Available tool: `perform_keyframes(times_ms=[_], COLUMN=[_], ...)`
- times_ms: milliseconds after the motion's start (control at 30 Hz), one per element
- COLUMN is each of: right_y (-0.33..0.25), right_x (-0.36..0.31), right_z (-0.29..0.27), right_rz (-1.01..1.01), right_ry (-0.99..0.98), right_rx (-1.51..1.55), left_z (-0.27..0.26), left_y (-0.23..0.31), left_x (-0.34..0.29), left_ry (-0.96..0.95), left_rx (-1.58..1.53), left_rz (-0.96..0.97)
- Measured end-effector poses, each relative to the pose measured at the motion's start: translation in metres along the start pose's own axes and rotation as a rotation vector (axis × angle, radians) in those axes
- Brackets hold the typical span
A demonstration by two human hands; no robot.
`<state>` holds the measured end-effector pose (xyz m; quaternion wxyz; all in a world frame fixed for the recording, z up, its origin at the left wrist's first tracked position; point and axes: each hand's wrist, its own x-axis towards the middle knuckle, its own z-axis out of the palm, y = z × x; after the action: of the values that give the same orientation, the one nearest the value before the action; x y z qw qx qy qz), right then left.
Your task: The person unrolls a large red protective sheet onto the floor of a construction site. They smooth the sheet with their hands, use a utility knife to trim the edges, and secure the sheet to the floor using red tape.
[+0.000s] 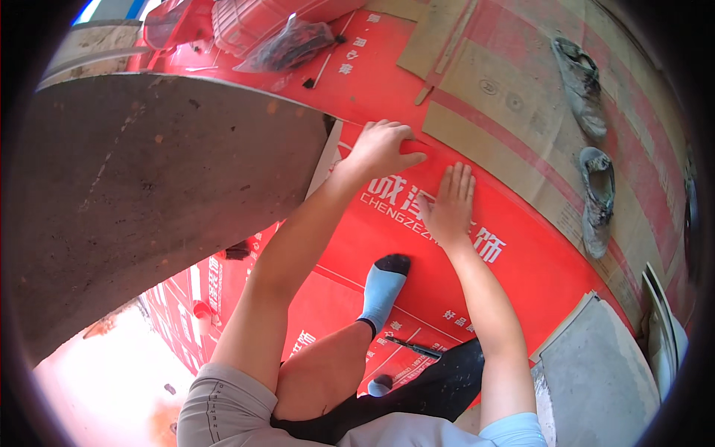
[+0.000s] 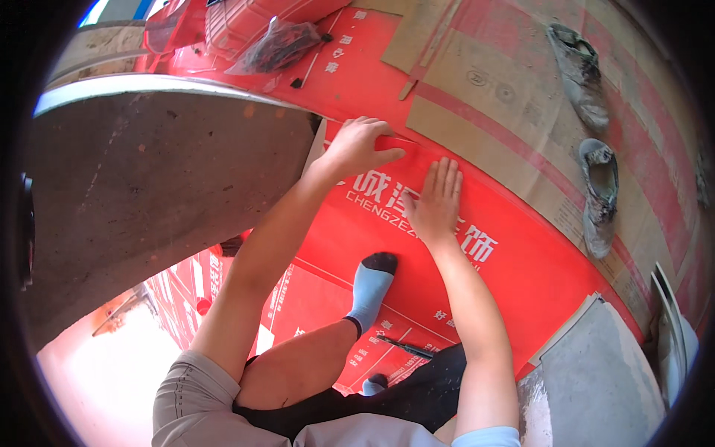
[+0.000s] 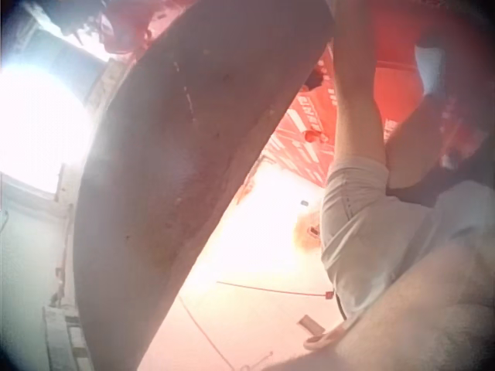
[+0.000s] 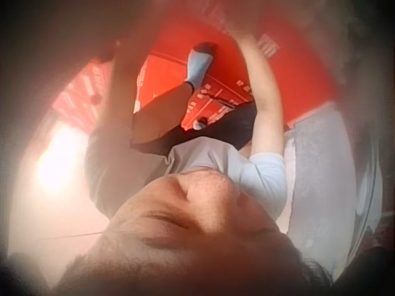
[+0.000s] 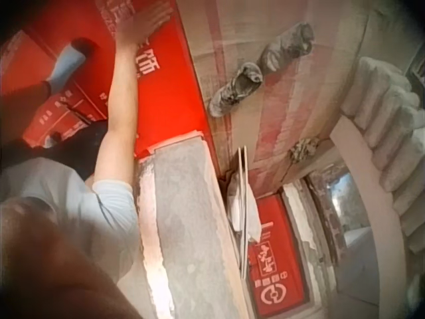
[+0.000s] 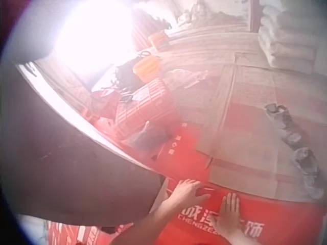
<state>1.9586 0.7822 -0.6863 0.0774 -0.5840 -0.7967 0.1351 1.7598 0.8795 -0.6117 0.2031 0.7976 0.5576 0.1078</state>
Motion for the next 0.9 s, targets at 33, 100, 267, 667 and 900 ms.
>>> perform_keyframes(times_ms=[33,100,267,667,900], right_y=[-0.015,-0.037,-0.038,-0.054,-0.117], right_x=[0.008,0.025,0.026,0.033,0.080], right_z=[0.004,0.009,0.013,0.021,0.027], right_rz=[-0.012,-0.036,-0.085,-0.029,-0.037], right_ry=[0.000,0.016,-0.136,-0.072,-0.178], right_rx=[0.042,0.136,-0.003,-0.042,-0.087], left_z=[0.004,0.000,-0.038,-0.126,-0.120], left_y=[0.000,0.009,0.041,0.044,0.026], left_x=[0.000,0.011,-0.021,-0.162,-0.082], left_ry=[-0.055,-0.160,-0.391,0.169,0.153], left_rx=[-0.019,-0.038,0.076,-0.060,-0.069], left_rz=[-0.020,-0.054,-0.037,-0.305,-0.597])
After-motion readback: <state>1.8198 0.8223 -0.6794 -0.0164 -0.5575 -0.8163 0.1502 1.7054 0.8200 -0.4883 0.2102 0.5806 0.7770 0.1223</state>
